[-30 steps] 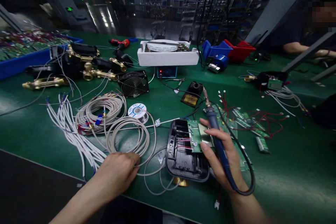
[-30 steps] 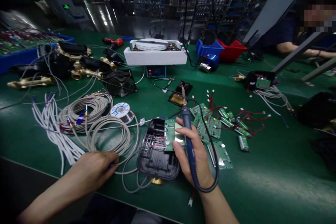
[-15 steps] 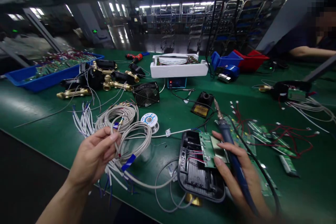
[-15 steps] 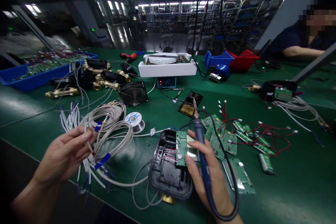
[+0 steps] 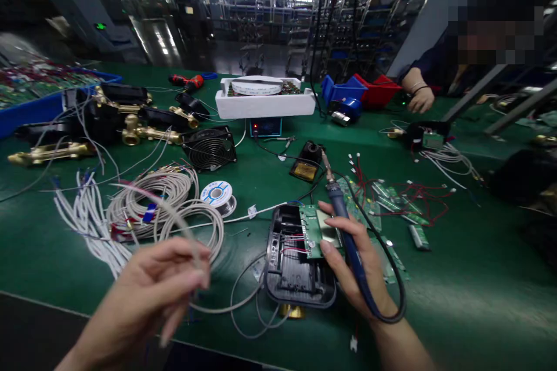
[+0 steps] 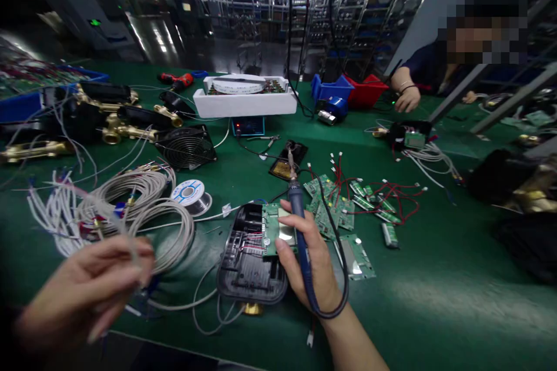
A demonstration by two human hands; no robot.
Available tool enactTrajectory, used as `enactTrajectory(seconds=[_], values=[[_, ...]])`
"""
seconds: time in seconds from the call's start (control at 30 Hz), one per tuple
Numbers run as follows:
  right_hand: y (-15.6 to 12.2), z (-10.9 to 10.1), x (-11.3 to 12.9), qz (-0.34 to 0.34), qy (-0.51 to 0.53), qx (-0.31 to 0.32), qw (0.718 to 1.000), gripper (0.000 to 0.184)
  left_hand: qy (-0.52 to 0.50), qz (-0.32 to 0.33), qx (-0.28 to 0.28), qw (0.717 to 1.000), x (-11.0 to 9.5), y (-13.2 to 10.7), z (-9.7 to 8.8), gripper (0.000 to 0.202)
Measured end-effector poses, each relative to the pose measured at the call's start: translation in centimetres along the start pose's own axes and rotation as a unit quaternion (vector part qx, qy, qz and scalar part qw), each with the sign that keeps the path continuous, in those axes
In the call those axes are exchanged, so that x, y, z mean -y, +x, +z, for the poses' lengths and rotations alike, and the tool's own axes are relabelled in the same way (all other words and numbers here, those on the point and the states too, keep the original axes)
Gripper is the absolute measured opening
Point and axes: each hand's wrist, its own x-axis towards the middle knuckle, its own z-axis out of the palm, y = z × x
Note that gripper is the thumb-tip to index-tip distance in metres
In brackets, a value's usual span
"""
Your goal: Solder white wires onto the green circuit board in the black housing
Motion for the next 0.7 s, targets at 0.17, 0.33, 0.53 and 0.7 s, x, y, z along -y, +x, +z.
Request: enactTrajectory(seconds=[0.17,0.33,0.53,0.7], values=[[0.1,-0.1,0.3,0.001,-0.003,0.006,1.000,0.027,0.112,-0.124,0.163,0.972,4.7,0.7,5.2,0.040],[0.1,-0.2,0.3,-0.001,-0.003,0.007,1.000,0.028,0.166,-0.137,0.213,0.953,5.6,1.4,6.0,0.044],[0.1,-0.2,0.3,-0.002,0.015,0.012,1.000,0.029,0.154,-0.102,0.243,0.952,5.6,1.4,6.4,0.048],[0.1,-0.1,0.3,0.000,0.016,0.008,1.000,0.030,0.208,-0.074,0.297,0.929,6.4,1.3,5.3,0.036]])
